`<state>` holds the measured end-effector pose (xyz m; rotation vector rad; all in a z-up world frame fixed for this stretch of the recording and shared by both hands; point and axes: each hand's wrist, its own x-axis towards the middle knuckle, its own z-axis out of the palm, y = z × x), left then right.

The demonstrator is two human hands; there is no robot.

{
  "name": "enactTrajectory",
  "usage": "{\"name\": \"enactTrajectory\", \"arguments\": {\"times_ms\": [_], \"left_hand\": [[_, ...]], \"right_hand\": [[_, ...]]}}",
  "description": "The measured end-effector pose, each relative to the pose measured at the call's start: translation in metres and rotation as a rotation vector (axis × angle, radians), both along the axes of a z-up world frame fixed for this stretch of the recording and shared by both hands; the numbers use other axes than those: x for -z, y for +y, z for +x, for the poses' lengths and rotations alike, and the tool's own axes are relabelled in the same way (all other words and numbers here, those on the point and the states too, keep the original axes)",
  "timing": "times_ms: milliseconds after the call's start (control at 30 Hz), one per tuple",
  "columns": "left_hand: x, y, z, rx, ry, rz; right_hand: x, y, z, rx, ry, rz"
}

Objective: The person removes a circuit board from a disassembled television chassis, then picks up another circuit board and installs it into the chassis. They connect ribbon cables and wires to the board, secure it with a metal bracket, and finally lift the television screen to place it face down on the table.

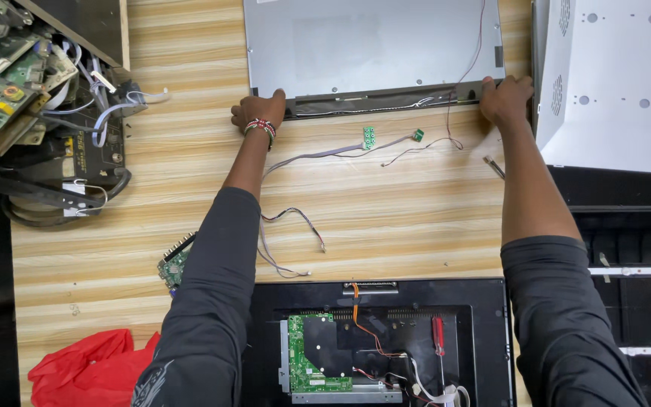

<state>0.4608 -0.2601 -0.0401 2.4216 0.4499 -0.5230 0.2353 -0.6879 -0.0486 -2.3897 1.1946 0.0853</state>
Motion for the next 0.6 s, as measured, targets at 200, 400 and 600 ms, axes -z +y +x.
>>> {"name": "enactTrajectory", "arguments": {"times_ms": [200,400,600], "left_hand": [[0.050,0.057,0.046,0.105,-0.112,-0.165],[-0.084,0.072,0.047,-0.059,-0.019,-0.257],[-0.157,0.085,0.073,0.118,-0.130,-0.163]], "right_hand": [[0.032,-0.028,-0.001,-0.003,-0.055,-0.118],[-0.046,-0.039,-0.007,0.050,-0.325,-0.137],[-0.175,-0.009,-0.015,0.175,-0.560,0.311]]}}
